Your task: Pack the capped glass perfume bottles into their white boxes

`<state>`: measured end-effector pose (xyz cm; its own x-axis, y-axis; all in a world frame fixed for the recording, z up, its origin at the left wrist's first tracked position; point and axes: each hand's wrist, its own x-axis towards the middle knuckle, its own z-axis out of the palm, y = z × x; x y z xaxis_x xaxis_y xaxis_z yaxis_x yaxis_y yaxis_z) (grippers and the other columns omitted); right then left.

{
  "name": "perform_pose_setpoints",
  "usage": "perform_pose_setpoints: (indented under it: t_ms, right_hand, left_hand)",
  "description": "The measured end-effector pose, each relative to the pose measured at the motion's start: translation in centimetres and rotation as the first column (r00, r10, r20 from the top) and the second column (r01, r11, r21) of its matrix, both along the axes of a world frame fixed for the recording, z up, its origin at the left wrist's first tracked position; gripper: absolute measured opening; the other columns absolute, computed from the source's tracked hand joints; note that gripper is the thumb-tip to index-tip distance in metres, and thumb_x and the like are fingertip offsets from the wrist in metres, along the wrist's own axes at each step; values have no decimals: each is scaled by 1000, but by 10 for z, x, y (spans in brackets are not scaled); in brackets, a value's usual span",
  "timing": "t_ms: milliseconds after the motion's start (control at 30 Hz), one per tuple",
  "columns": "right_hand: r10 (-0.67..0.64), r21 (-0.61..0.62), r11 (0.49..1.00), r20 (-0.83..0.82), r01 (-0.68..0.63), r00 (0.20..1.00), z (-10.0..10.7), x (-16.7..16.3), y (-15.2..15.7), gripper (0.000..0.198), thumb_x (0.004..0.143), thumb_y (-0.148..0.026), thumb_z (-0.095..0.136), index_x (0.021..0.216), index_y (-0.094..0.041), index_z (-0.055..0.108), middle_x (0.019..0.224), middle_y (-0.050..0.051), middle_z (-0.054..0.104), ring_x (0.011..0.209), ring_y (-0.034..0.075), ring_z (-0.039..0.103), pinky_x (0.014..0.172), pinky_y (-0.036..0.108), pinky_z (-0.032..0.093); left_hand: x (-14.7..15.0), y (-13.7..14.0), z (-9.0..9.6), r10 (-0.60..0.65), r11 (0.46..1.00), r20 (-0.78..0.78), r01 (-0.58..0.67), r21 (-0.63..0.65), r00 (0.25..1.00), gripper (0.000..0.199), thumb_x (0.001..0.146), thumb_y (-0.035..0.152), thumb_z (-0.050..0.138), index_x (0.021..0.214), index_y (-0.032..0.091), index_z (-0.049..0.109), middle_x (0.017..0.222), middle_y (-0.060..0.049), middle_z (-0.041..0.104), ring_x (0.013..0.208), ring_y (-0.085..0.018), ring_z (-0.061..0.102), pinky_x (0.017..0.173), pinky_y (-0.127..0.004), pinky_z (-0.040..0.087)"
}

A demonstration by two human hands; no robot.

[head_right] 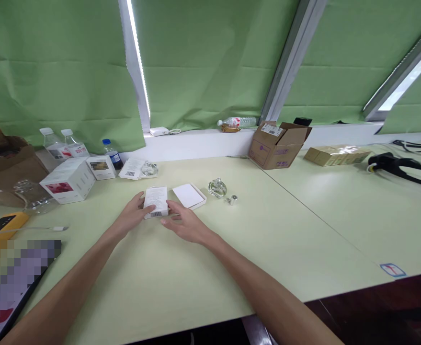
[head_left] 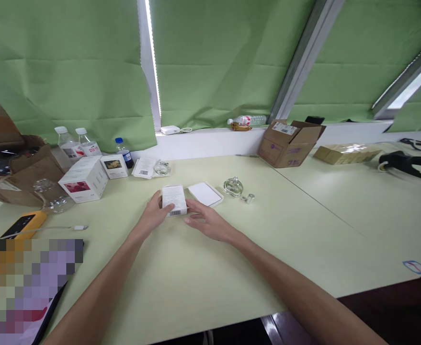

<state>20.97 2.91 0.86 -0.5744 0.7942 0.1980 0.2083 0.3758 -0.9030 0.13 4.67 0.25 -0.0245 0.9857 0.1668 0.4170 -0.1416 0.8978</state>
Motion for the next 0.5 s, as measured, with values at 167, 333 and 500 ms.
perform_pose_setpoints:
  t_ms: [167,333,500]
  right_hand:
    - [29,-86,996,-106,-38,994,-5,-2,3,60,85,-38,58,140,-28,38,141,7,45,124,24,49,102,45,42]
    - [-14,-97,995,-188,-4,982,-7,-2,6,62,82,-33,61,139,-29,38,145,6,39,130,26,41,103,47,40]
    - [-86,-90,994,-219,68,972,-3,-1,6,61,82,-30,61,138,-30,38,141,6,44,121,25,51,96,44,47]
  left_hand:
    - [2,0,3,94,989,179,-71,-130,979,51,75,25,64,123,18,46,122,-16,60,104,-26,62,79,-38,53]
    - [0,3,4,122,987,305,-82,-141,944,64,70,16,68,128,20,41,129,-17,54,107,-24,61,81,-38,54]
    - [1,-1,14,-40,993,319,73,-93,947,77,66,17,71,135,21,36,126,-15,58,110,-26,59,89,-43,51]
